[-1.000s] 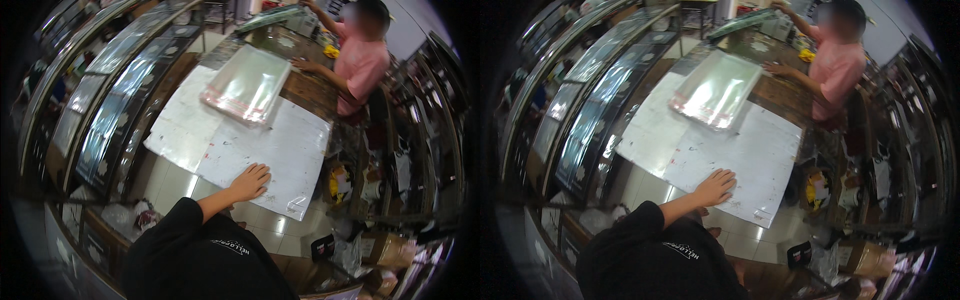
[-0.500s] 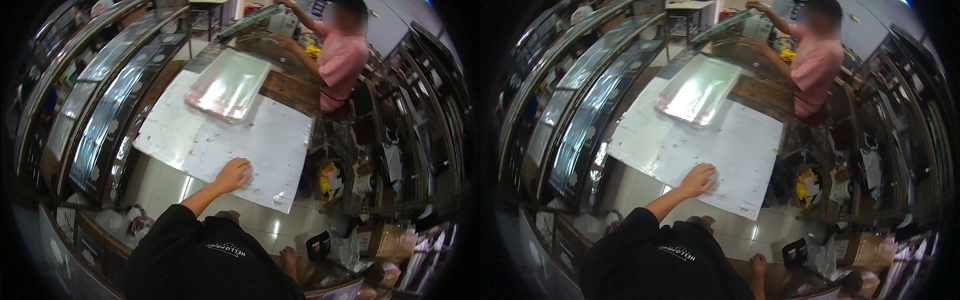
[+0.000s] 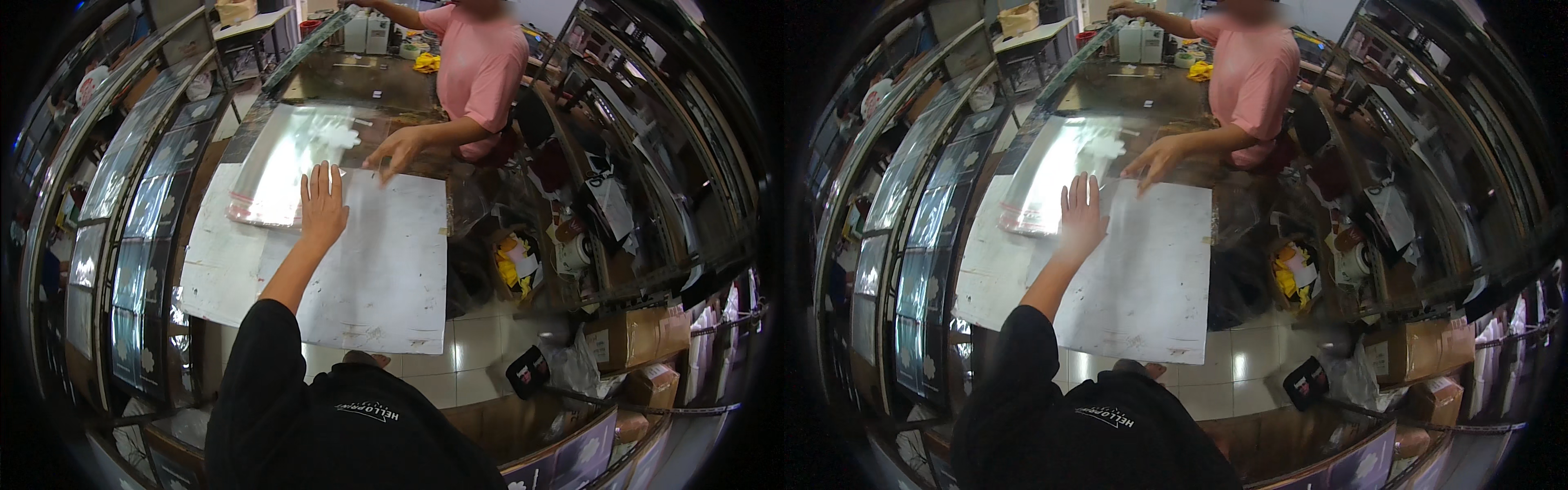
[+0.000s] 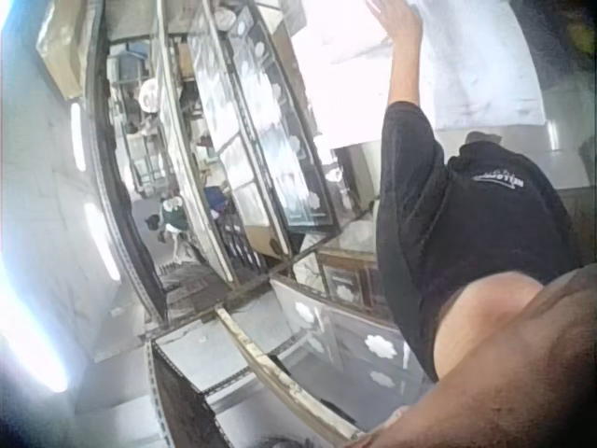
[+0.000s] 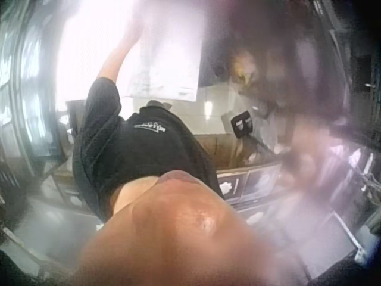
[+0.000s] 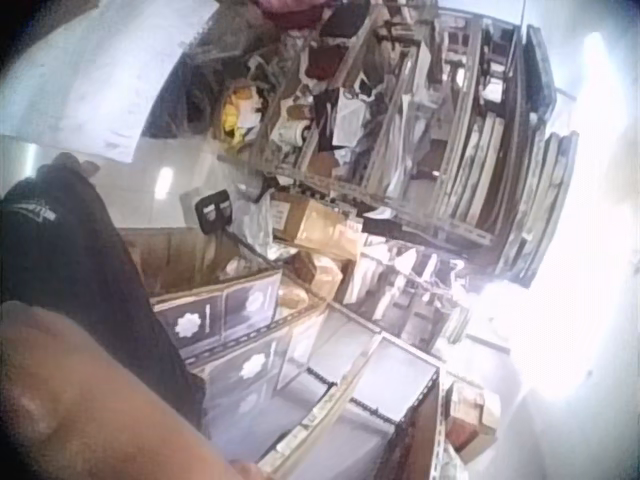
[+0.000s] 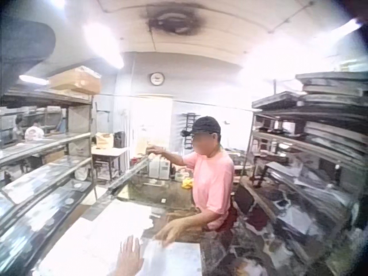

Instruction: The person repeatedly picks up white flower-shaped decorations from a table and places them onto a curved display panel. They handle the items one at a time, moving between the table and the panel throughout the clip.

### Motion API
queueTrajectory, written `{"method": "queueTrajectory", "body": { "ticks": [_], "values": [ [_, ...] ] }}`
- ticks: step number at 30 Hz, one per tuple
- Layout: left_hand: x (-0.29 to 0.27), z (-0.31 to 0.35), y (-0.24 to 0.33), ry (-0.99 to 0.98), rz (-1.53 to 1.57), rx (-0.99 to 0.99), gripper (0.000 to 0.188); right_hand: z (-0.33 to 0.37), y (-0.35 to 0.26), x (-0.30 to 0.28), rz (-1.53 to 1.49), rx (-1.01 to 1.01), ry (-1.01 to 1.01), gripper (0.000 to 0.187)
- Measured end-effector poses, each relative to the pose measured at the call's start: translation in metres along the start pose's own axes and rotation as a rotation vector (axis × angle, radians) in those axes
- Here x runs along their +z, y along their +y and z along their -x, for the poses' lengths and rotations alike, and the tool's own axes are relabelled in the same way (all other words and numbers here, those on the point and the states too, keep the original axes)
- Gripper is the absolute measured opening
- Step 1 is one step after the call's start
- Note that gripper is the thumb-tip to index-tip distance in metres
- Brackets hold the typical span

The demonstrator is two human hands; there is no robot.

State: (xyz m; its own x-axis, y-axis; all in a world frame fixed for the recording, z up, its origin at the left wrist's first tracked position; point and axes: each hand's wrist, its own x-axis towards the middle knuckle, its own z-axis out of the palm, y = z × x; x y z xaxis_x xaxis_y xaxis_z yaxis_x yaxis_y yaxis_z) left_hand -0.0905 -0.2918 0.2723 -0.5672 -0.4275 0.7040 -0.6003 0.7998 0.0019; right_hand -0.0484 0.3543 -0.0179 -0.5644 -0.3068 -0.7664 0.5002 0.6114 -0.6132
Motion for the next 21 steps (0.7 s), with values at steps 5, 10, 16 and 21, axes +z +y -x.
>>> {"method": "queueTrajectory", "body": {
  "ticks": [5, 10, 16, 21],
  "values": [
    [0.055, 0.002, -0.005, -0.375, 0.003, 0.195, 0.019, -0.015, -0.020, -0.008, -0.366, 0.058, 0.108, 0.021],
    [0.029, 0.024, 0.065, -0.581, 0.318, 0.293, 0.014, -0.017, -0.120, 0.005, -0.307, -0.118, 0.284, 0.023],
    [0.019, 0.045, 0.199, -0.837, 1.003, 0.213, 0.032, 0.034, -0.280, 0.027, -0.340, -0.608, 0.046, 0.038],
    [-0.006, 0.048, 0.293, -1.097, 1.325, 0.189, 0.065, 0.070, -0.370, 0.017, 0.143, -0.808, 0.203, 0.047]
  ]
}}
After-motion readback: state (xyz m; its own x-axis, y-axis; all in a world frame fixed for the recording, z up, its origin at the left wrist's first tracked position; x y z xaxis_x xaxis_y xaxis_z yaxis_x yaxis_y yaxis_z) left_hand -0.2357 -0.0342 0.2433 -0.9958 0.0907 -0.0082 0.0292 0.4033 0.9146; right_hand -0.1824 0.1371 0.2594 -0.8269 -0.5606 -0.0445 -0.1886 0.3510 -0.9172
